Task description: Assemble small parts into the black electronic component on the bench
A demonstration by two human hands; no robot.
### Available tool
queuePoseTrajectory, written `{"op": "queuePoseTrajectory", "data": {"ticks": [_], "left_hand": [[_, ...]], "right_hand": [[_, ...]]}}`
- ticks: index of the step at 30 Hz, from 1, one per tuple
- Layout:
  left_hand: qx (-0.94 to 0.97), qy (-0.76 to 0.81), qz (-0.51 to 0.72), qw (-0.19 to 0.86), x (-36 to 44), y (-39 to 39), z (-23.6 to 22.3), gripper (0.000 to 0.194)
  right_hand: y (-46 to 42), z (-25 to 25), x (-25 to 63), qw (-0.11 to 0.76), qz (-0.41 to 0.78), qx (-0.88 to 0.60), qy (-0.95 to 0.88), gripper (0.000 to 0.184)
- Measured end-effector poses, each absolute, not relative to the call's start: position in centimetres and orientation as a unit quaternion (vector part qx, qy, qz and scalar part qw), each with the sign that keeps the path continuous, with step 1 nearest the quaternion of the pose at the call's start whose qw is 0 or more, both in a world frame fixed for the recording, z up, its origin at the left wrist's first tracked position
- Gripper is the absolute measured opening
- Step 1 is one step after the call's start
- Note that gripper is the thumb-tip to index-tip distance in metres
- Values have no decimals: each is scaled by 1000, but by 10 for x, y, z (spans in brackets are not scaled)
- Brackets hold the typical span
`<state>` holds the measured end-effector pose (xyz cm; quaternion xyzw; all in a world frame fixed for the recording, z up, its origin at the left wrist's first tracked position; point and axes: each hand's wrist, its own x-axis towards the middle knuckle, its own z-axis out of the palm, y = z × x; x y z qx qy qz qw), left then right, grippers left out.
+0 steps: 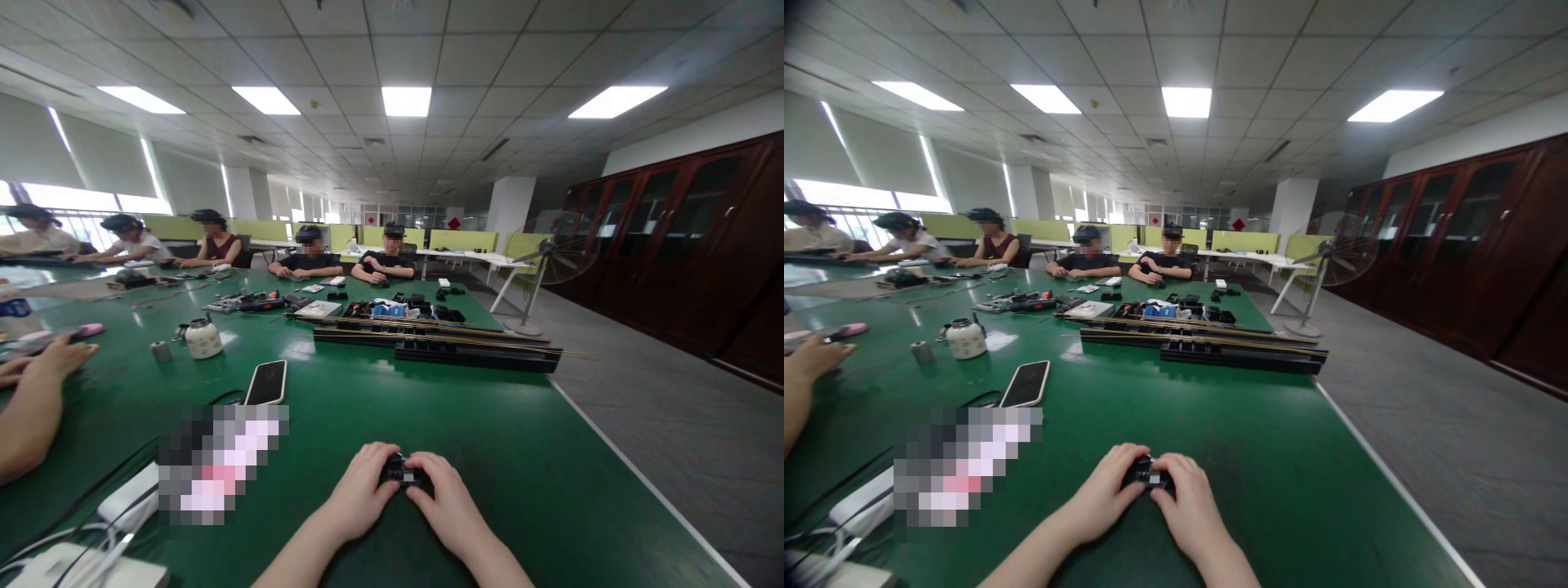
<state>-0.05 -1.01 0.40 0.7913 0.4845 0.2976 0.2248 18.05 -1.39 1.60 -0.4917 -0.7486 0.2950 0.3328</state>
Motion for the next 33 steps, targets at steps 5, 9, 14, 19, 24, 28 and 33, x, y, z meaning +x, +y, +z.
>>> {"op": "queuePoseTrajectory", "data": {"ticks": [5,9,14,19,24,28,33], "left_hand": [[791,485,299,223,0,-10,2,40],[789,485,297,232,-1,-10,2,39],[787,495,277,243,0,-7,9,38],[779,511,265,249,-2,-2,16,38],[799,503,243,222,-12,6,18,41],[800,514,232,204,-19,12,18,40],[783,530,261,193,-26,18,13,39]], "right_hand": [[-15,18,181,345,315,-496,-732,35],[-14,18,182,357,320,-494,-726,34],[-12,19,182,357,320,-505,-718,34],[-10,23,177,368,326,-505,-709,32],[-6,23,168,366,330,-514,-702,30],[0,22,159,373,333,-518,-694,29],[10,15,149,372,311,-528,-697,30]]}}
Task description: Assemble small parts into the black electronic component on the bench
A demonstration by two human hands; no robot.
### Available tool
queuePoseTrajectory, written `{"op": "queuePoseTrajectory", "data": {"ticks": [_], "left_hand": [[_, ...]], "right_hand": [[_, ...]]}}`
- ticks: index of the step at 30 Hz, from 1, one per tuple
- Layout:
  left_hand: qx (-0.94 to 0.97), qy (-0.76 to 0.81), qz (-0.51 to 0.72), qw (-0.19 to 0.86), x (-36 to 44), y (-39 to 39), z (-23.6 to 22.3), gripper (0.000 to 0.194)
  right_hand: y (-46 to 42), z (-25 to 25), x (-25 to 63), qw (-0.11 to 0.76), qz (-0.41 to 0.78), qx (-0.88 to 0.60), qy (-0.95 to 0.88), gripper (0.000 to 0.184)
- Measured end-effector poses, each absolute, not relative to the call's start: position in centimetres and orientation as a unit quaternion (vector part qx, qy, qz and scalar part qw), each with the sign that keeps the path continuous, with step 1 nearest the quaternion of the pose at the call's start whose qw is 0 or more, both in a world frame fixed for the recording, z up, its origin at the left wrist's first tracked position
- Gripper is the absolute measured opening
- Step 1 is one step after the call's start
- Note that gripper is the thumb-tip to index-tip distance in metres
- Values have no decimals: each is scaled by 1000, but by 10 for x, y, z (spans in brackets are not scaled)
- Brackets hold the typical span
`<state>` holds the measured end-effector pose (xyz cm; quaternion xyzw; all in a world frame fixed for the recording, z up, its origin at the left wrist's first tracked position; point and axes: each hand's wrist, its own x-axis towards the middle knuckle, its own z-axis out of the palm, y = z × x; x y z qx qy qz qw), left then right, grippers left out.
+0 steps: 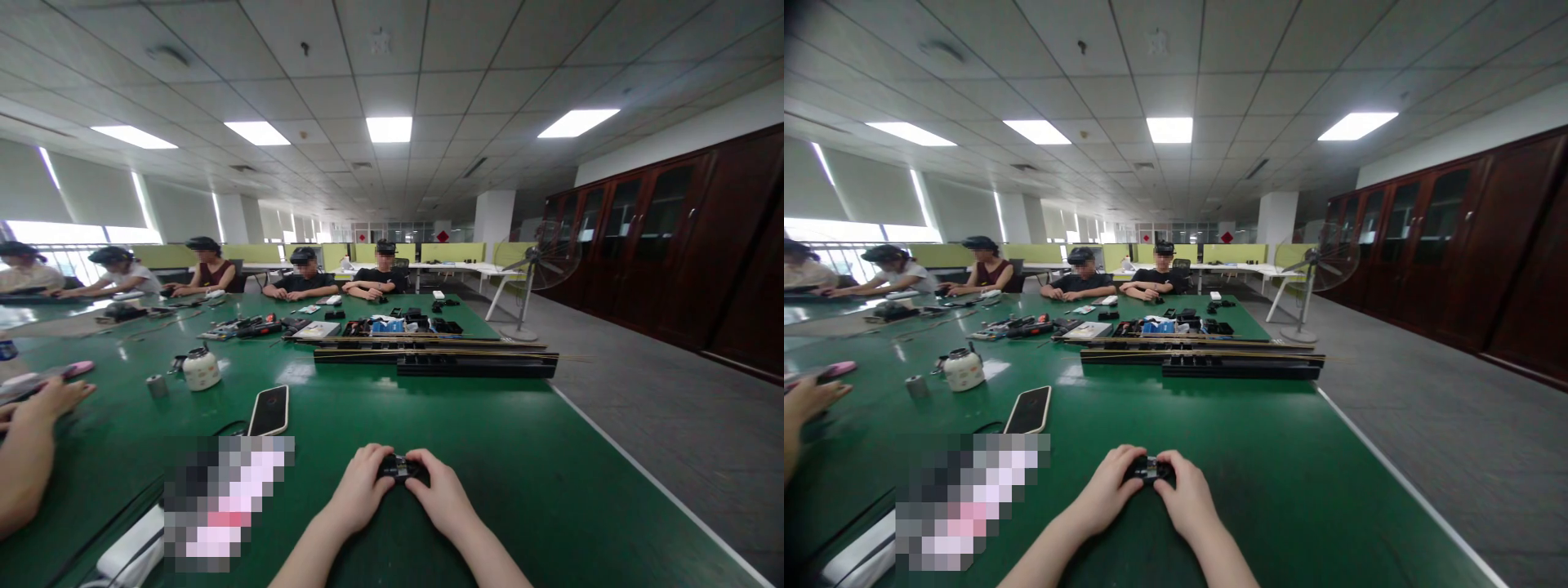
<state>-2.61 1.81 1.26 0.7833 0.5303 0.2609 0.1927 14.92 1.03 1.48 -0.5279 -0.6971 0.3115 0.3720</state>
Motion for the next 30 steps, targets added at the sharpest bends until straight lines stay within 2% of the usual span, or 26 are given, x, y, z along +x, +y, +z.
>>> {"op": "queuePoseTrajectory", "data": {"ticks": [6,9,15,21,25,30], "left_hand": [[778,526,266,216,-30,27,3,46],[766,537,275,222,-30,29,-1,51],[777,515,287,220,-30,31,-2,39],[780,510,285,226,-32,32,-4,45],[784,500,293,222,-33,31,-4,37],[790,494,290,218,-33,31,-2,35]], "right_hand": [[15,11,150,351,294,-534,-711,37],[16,14,150,336,295,-540,-713,35],[21,17,147,315,283,-546,-723,28],[21,16,148,314,274,-542,-730,22],[19,16,147,319,265,-524,-744,19],[18,15,146,327,268,-517,-745,17]]}}
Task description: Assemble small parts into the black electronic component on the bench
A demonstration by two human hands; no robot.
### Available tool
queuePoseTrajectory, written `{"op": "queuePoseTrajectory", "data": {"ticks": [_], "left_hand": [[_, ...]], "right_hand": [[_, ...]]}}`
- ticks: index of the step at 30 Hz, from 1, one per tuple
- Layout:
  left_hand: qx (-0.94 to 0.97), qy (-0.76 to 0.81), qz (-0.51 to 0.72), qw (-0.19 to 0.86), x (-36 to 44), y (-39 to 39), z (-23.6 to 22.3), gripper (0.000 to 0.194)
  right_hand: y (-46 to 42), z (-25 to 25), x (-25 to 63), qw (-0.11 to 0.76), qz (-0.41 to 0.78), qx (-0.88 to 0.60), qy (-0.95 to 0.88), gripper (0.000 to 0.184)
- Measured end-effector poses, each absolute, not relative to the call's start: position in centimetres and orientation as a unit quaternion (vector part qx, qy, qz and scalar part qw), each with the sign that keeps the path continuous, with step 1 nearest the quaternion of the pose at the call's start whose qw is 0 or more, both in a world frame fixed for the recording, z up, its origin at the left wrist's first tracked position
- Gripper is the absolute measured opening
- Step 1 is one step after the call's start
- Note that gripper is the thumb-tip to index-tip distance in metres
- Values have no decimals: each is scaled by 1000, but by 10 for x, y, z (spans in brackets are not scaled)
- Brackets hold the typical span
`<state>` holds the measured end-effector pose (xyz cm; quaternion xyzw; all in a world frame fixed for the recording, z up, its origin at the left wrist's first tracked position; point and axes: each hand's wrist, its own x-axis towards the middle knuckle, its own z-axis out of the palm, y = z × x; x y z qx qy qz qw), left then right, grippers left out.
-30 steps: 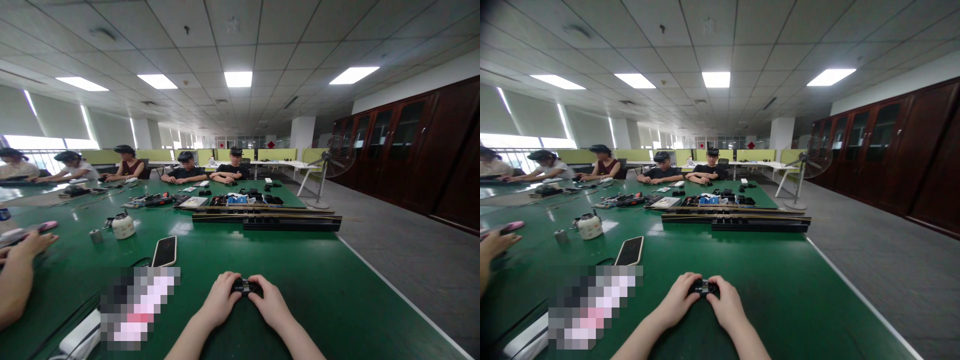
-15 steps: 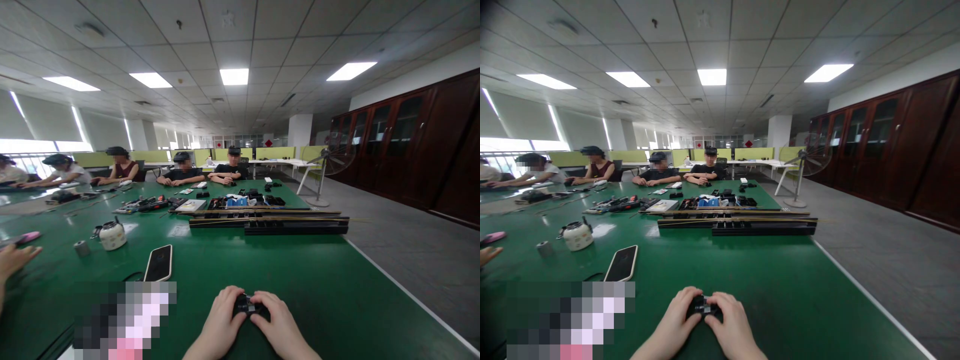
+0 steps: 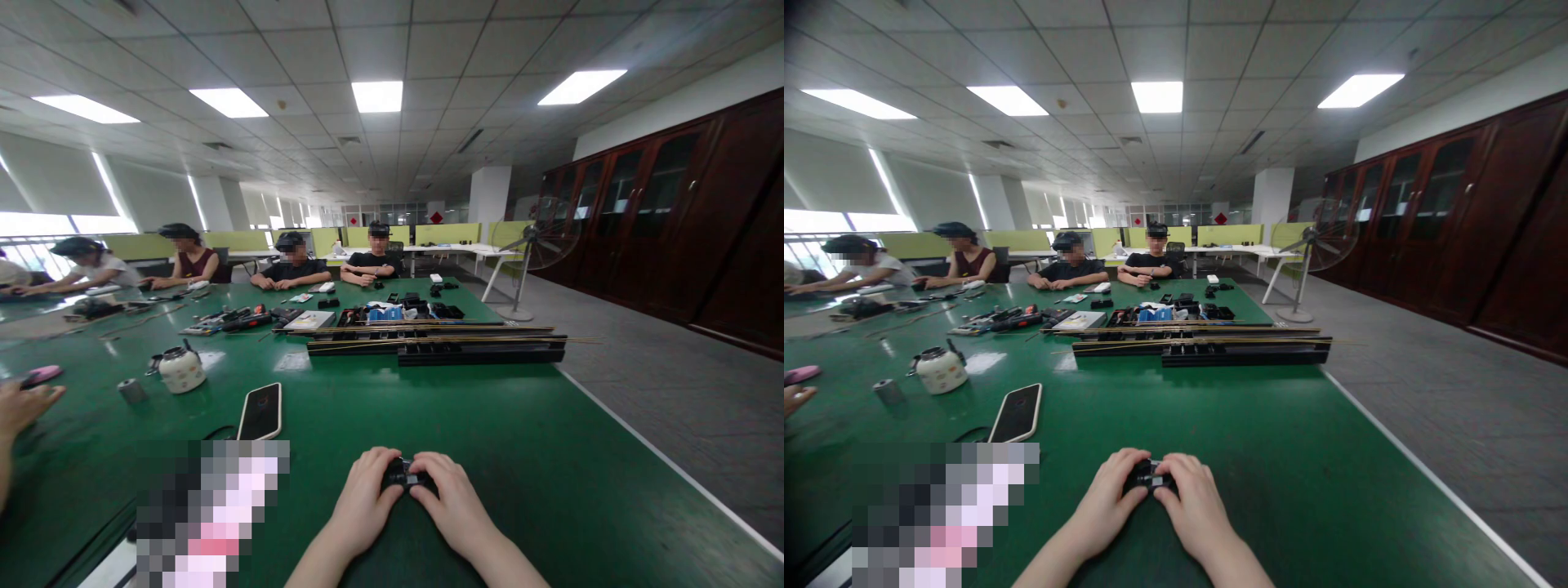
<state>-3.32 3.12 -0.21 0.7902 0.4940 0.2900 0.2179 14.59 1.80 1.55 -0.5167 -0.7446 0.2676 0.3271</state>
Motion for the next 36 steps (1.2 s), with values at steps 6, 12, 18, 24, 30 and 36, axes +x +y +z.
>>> {"op": "queuePoseTrajectory", "data": {"ticks": [6,12,18,24,30,36], "left_hand": [[788,505,282,211,-32,29,1,34],[782,514,279,217,-32,29,4,36],[781,520,268,217,-32,29,5,37],[781,525,261,215,-31,29,6,38],[780,525,262,215,-31,29,7,38],[778,525,266,217,-31,29,7,37]], "right_hand": [[24,10,147,389,305,-520,-697,16],[31,2,149,445,340,-533,-635,18],[38,-7,150,516,369,-525,-568,28],[42,-8,152,579,384,-514,-503,34],[47,-10,155,606,397,-516,-458,40],[48,-10,157,622,420,-520,-408,48]]}}
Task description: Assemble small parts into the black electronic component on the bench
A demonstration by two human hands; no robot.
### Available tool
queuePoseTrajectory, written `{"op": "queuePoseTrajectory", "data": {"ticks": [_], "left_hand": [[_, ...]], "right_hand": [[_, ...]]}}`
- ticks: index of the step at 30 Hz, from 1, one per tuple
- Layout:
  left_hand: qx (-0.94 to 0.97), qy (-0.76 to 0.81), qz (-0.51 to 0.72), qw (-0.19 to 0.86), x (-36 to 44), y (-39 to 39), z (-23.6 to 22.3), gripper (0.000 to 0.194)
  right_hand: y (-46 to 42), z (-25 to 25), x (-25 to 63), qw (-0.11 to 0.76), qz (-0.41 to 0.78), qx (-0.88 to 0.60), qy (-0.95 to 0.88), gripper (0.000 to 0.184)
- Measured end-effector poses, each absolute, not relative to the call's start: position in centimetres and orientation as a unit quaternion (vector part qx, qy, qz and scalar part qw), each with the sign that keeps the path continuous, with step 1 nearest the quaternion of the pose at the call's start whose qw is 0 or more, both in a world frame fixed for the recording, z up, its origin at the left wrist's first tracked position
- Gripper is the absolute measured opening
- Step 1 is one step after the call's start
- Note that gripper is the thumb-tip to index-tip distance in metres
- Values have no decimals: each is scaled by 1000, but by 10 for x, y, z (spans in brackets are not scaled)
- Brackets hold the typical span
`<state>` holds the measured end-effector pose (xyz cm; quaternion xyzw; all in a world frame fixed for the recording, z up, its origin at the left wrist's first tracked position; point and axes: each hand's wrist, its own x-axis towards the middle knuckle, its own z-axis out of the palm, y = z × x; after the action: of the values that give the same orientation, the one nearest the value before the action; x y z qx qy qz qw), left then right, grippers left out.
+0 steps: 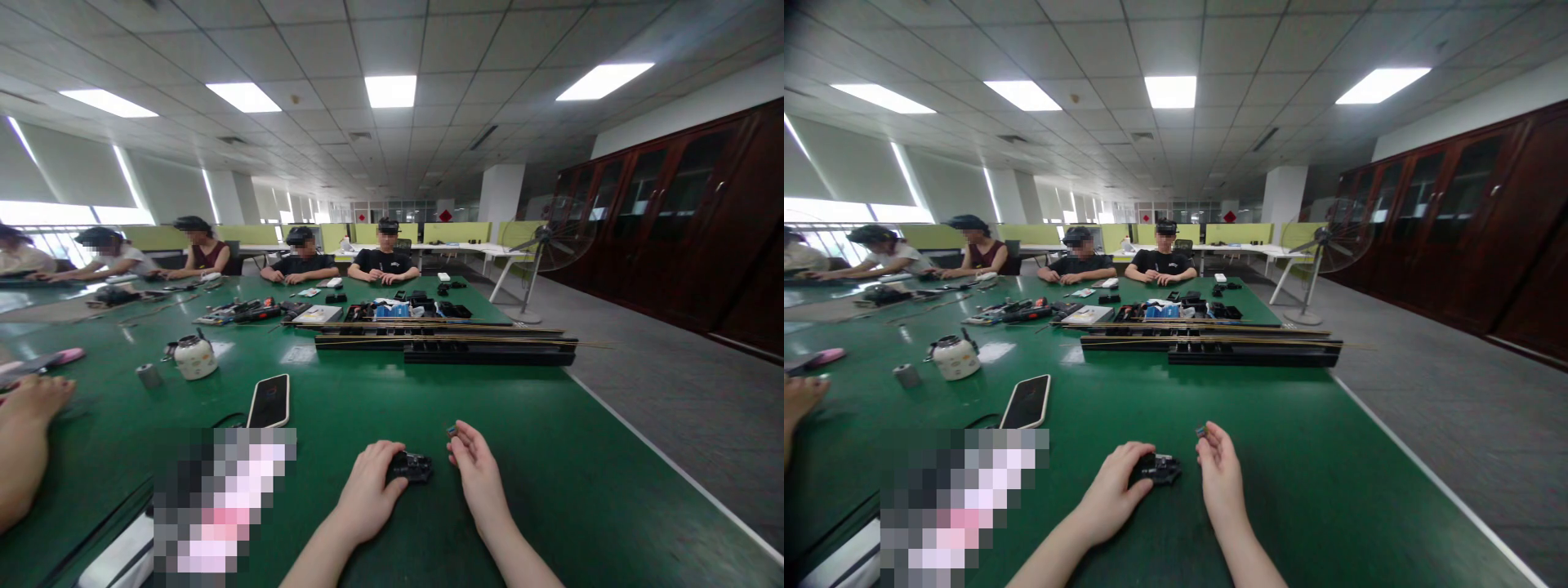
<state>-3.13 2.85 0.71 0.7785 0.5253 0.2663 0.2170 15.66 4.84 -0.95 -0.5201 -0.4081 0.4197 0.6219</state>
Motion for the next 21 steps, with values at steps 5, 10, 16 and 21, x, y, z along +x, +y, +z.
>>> {"op": "queuePoseTrajectory", "data": {"ticks": [5,10,16,21], "left_hand": [[778,522,274,217,-32,29,5,38],[780,524,267,214,-32,29,6,38],[779,527,263,213,-31,28,8,37],[780,529,261,211,-31,28,8,38]], "right_hand": [[49,-10,157,639,425,-518,-377,52],[49,-10,158,632,424,-523,-384,53],[48,-10,158,626,425,-524,-391,54],[47,-7,158,624,424,-523,-397,51]]}}
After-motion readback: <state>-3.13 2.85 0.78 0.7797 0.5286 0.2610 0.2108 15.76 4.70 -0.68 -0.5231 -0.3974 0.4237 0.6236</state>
